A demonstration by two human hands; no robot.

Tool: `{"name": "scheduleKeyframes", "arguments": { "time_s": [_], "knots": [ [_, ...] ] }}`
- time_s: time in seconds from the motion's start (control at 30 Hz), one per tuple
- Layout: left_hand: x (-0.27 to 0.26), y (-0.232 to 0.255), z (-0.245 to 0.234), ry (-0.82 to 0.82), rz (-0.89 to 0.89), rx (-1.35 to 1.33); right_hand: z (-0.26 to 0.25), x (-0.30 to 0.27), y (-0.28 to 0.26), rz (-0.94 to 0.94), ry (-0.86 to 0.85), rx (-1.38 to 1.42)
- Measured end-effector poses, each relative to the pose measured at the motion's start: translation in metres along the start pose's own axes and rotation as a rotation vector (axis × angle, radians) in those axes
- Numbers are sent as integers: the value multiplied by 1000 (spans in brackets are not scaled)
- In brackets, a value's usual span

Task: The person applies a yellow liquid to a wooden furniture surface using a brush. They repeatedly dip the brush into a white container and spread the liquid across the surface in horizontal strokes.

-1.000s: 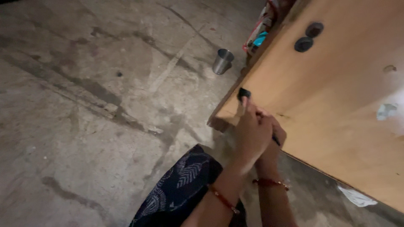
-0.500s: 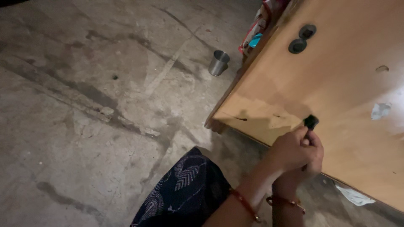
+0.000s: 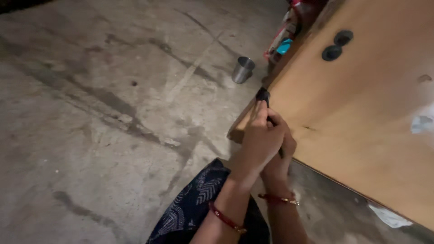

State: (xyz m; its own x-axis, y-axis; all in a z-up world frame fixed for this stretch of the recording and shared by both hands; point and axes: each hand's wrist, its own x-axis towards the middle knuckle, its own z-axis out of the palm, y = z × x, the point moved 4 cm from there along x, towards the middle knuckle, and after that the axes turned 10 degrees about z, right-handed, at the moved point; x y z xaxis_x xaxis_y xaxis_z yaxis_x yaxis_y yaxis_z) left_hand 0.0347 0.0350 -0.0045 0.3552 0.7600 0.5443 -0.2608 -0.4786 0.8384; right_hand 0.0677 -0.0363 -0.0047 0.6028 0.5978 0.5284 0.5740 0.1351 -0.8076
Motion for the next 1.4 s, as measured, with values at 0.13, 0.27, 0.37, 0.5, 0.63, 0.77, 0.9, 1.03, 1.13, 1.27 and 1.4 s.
{"name": "scheduleKeyframes", "arguments": {
  "time_s": [0.13,0.27,0.37,0.5,0.63,0.77,0.9,1.03,1.13,1.27,1.4],
  "knots": [
    [-15,-11,37,-205,-323,-247,-34,2,8,-10,142,-142],
    [-23,0,113,-114,74,-134,-86,-7,21,-15,297,-186],
    [-38,0,160,-318,-25,-235,-122,-11,34,-15,435,-195],
    [-51,18,174,-519,6,-429,-140,-25,51,29,556,-179],
    [-33,23,147,-522,-124,-308,-131,-24,50,-37,533,-142],
    [-16,4,83,-361,-156,-306,-74,-12,38,-78,455,-334],
    [1,-21,60,-211,-207,-726,-32,1,27,-44,236,-20],
    [12,-27,34,-32,-55,-184,-17,13,16,1,85,-45],
    [7,-10,35,134,36,120,-26,17,14,33,62,-58],
    [-5,-3,65,91,-117,-71,-53,18,22,33,103,-85],
    [-12,0,117,96,-51,-2,-88,12,31,-2,212,-122]
  ]
}}
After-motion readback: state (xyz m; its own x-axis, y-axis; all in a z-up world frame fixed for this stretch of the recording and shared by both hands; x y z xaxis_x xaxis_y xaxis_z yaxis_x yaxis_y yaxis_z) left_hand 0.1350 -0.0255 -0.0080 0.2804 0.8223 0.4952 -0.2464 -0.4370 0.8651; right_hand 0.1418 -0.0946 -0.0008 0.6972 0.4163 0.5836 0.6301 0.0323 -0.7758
